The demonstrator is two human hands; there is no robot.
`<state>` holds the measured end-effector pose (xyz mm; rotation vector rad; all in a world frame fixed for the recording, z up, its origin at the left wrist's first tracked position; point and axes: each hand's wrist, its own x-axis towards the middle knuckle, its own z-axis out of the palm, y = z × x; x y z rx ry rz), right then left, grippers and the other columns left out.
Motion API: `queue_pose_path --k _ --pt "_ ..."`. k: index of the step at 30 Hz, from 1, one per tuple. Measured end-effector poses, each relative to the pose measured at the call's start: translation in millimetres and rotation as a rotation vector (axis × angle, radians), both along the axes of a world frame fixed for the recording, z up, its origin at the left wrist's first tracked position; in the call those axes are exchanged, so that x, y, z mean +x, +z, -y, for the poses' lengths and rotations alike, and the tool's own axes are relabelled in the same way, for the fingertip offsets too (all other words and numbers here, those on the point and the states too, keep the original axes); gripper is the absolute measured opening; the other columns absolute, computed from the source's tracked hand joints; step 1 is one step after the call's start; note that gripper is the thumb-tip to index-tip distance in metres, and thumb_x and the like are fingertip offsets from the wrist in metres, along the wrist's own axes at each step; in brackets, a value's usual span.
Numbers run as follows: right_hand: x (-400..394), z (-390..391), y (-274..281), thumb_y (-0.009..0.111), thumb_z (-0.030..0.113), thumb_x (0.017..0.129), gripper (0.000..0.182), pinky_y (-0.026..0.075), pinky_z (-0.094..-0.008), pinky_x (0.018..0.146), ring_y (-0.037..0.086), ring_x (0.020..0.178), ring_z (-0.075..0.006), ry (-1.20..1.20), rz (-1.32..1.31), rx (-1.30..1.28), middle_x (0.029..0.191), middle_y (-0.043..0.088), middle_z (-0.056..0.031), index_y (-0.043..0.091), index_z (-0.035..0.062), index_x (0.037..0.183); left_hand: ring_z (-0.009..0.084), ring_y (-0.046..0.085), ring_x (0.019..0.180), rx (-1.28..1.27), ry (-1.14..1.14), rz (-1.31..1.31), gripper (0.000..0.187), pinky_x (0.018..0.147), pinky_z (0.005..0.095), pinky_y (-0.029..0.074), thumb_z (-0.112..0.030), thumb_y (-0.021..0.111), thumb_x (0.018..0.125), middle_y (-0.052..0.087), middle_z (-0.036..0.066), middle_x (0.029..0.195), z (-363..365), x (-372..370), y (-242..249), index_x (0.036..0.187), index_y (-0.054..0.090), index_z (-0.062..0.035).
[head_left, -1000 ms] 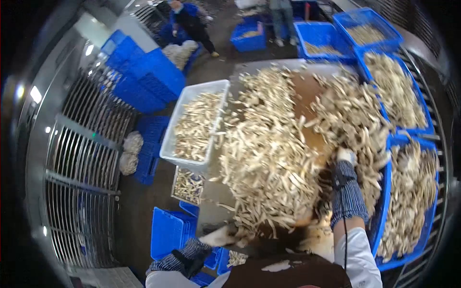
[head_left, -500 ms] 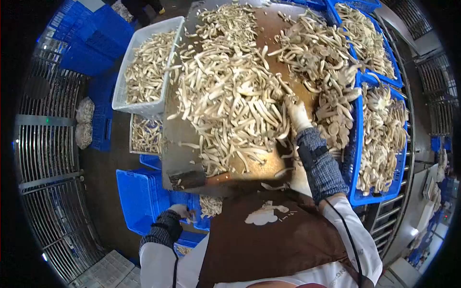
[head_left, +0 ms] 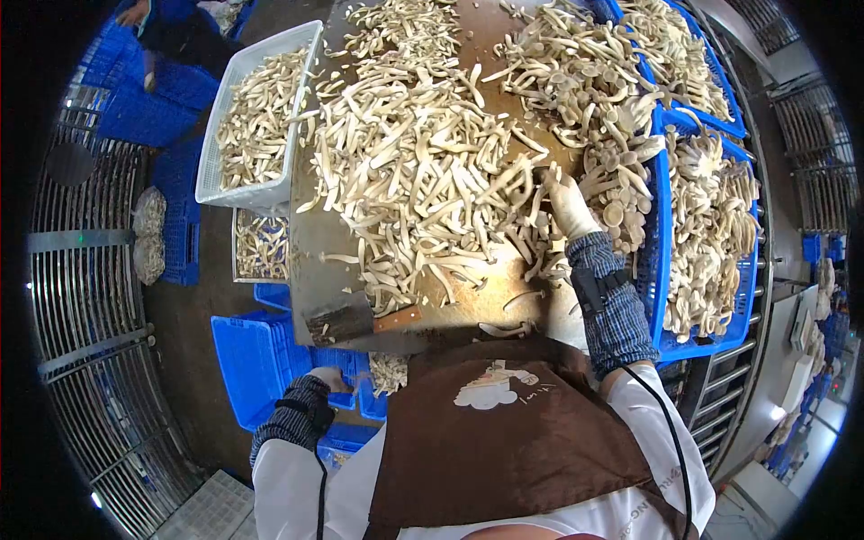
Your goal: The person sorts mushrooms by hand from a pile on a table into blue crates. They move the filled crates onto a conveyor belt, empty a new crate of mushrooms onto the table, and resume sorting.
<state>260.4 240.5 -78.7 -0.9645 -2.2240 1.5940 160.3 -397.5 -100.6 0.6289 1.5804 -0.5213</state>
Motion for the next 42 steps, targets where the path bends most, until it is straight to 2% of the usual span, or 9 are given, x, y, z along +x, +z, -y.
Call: queue_pose_path --k 8,16,21,25,29,31,35,37,42 --pt "1 4 46 0.055 0.043 0.097 0.052 0.046 -0.0313 0.071 0.057 0.077 -0.0171 -0.246 0.067 -0.087 0.084 0.064 -0.0089 0.060 -0.0078 0.105 0.0232 0.064 0.084 0.555 0.108 0.382 0.035 0.076 0.0398 0.050 -0.029 0.063 0.089 0.069 0.018 0.095 -173 -69 101 0.110 0.066 -0.0012" --pt "7 28 69 0.066 0.027 0.090 0.038 0.049 -0.0331 0.078 0.061 0.080 -0.0195 -0.509 -0.139 -0.207 0.089 0.068 -0.0117 0.063 -0.0082 0.105 0.0300 0.064 0.095 1.301 -0.007 -0.322 0.029 0.088 0.0425 0.051 -0.019 0.047 0.097 0.065 0.016 0.105 -486 -136 88 0.120 0.060 -0.0073" --pt "8 97 129 0.056 0.011 0.093 0.021 0.057 -0.0301 0.065 0.066 0.058 -0.0203 0.027 0.101 -0.607 0.075 0.066 -0.0110 0.054 -0.0056 0.107 0.0316 0.063 0.097 1.231 -0.761 -0.602 0.029 0.086 0.0403 0.051 -0.010 0.052 0.086 0.064 0.016 0.107 -583 -138 39 0.113 0.064 -0.0075" --pt "21 139 76 0.063 0.013 0.087 0.040 0.051 -0.0366 0.088 0.062 0.094 -0.0262 0.815 -0.224 -0.110 0.103 0.063 -0.0162 0.057 0.0007 0.126 0.0275 0.064 0.091 1.234 -0.801 -0.615 0.021 0.083 0.0373 0.052 -0.012 0.052 0.088 0.067 0.013 0.093 -588 -146 37 0.104 0.065 -0.0058" --pt "-10 63 95 0.057 0.016 0.091 0.026 0.053 -0.0350 0.074 0.063 0.088 -0.0229 -0.130 0.120 -0.322 0.097 0.063 -0.0200 0.061 -0.0010 0.111 0.0321 0.064 0.093 1.401 -0.264 -0.581 0.025 0.086 0.0398 0.051 -0.016 0.053 0.093 0.068 0.016 0.099 -550 -150 80 0.112 0.063 -0.0048" --pt "-21 27 5 0.058 0.024 0.091 0.036 0.051 -0.0425 0.084 0.064 0.094 -0.0358 -0.117 0.062 0.549 0.103 0.066 -0.0250 0.059 -0.0023 0.115 0.0276 0.065 0.077 1.581 0.210 -0.405 0.027 0.078 0.0404 0.053 -0.019 0.050 0.096 0.067 0.017 0.095 -522 -142 86 0.115 0.059 -0.0026" --pt "-51 16 -7 0.068 0.029 0.084 0.064 0.050 -0.0406 0.090 0.064 0.101 -0.0361 0.272 0.446 0.352 0.113 0.064 -0.0270 0.044 0.0023 0.137 0.0185 0.061 0.073 1.291 0.680 -0.073 0.032 0.066 0.0300 0.054 -0.012 0.055 0.093 0.063 0.014 0.102 -459 -108 121 0.119 0.049 0.0063" --pt "-51 13 15 0.068 0.029 0.085 0.064 0.050 -0.0391 0.091 0.064 0.101 -0.0338 0.252 0.422 0.135 0.116 0.063 -0.0253 0.044 0.0016 0.138 0.0245 0.060 0.102 1.020 0.821 0.116 0.034 0.090 0.0365 0.051 -0.012 0.060 0.091 0.058 0.018 0.112 -418 -84 151 0.118 0.047 0.0055" --pt "-39 8 41 0.071 0.020 0.084 0.050 0.051 -0.0322 0.088 0.065 0.099 -0.0258 0.099 0.291 -0.159 0.110 0.068 -0.0164 0.057 -0.0025 0.127 0.0073 0.055 0.055 0.613 0.681 0.378 0.036 0.047 0.0236 0.046 -0.014 0.066 0.086 0.064 0.004 0.083 -277 -41 123 0.118 0.060 0.0000"
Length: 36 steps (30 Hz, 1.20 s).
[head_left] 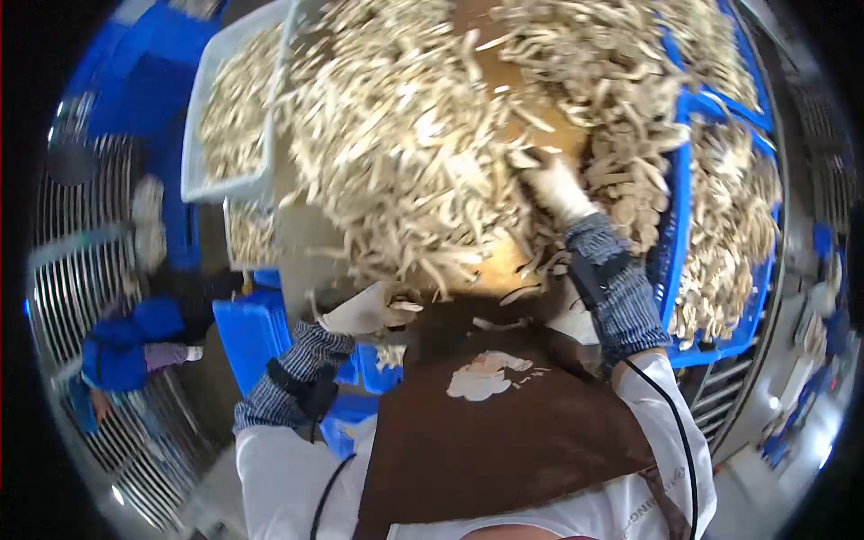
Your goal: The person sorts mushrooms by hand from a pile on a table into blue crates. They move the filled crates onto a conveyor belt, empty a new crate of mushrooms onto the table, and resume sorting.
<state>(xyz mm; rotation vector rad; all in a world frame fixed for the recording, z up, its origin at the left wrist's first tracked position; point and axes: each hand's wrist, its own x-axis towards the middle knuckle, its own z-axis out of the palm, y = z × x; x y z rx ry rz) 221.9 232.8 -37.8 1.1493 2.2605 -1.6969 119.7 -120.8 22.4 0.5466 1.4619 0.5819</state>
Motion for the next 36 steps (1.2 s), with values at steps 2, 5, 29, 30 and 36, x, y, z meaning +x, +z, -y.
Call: queue_pose_path --k 2,5,29,30,36 --pt "11 -7 -35 0.070 0.026 0.086 0.050 0.050 -0.0309 0.086 0.066 0.098 -0.0250 0.030 -0.151 0.187 0.109 0.069 -0.0180 0.058 -0.0052 0.124 0.0083 0.054 0.053 -0.044 -0.010 -0.056 0.031 0.047 0.0236 0.047 -0.017 0.063 0.087 0.063 0.003 0.079 44 19 6 0.114 0.063 -0.0026" --pt "5 6 -21 0.063 0.041 0.093 0.060 0.047 -0.0328 0.091 0.063 0.104 -0.0272 -0.210 -0.066 0.103 0.116 0.066 -0.0227 0.057 -0.0089 0.125 0.0129 0.059 0.061 -0.126 0.081 -0.153 0.027 0.052 0.0315 0.049 -0.019 0.062 0.087 0.065 0.007 0.081 118 45 -11 0.108 0.062 -0.0020" --pt "-23 30 -23 0.071 0.041 0.082 0.052 0.051 -0.0391 0.087 0.068 0.098 -0.0365 0.099 0.090 0.323 0.102 0.070 -0.0237 0.068 -0.0049 0.108 0.0287 0.068 0.087 -0.642 -0.185 -0.344 0.038 0.076 0.0399 0.052 -0.030 0.074 0.071 0.069 0.020 0.097 304 108 -83 0.097 0.070 -0.0029" --pt "-30 30 -41 0.069 0.039 0.081 0.053 0.052 -0.0392 0.086 0.067 0.099 -0.0368 0.126 0.102 0.387 0.103 0.069 -0.0257 0.067 -0.0038 0.111 0.0316 0.068 0.092 -0.636 -0.279 -0.502 0.041 0.079 0.0435 0.053 -0.032 0.073 0.072 0.069 0.021 0.099 331 120 -109 0.101 0.069 -0.0036" --pt "-47 72 51 0.062 0.025 0.089 0.035 0.051 -0.0425 0.079 0.067 0.088 -0.0357 -0.003 -0.388 0.236 0.093 0.067 -0.0258 0.063 -0.0053 0.106 0.0365 0.063 0.096 -0.095 -0.111 -0.908 0.041 0.082 0.0470 0.050 -0.025 0.066 0.079 0.065 0.018 0.102 222 93 -62 0.116 0.062 -0.0064"
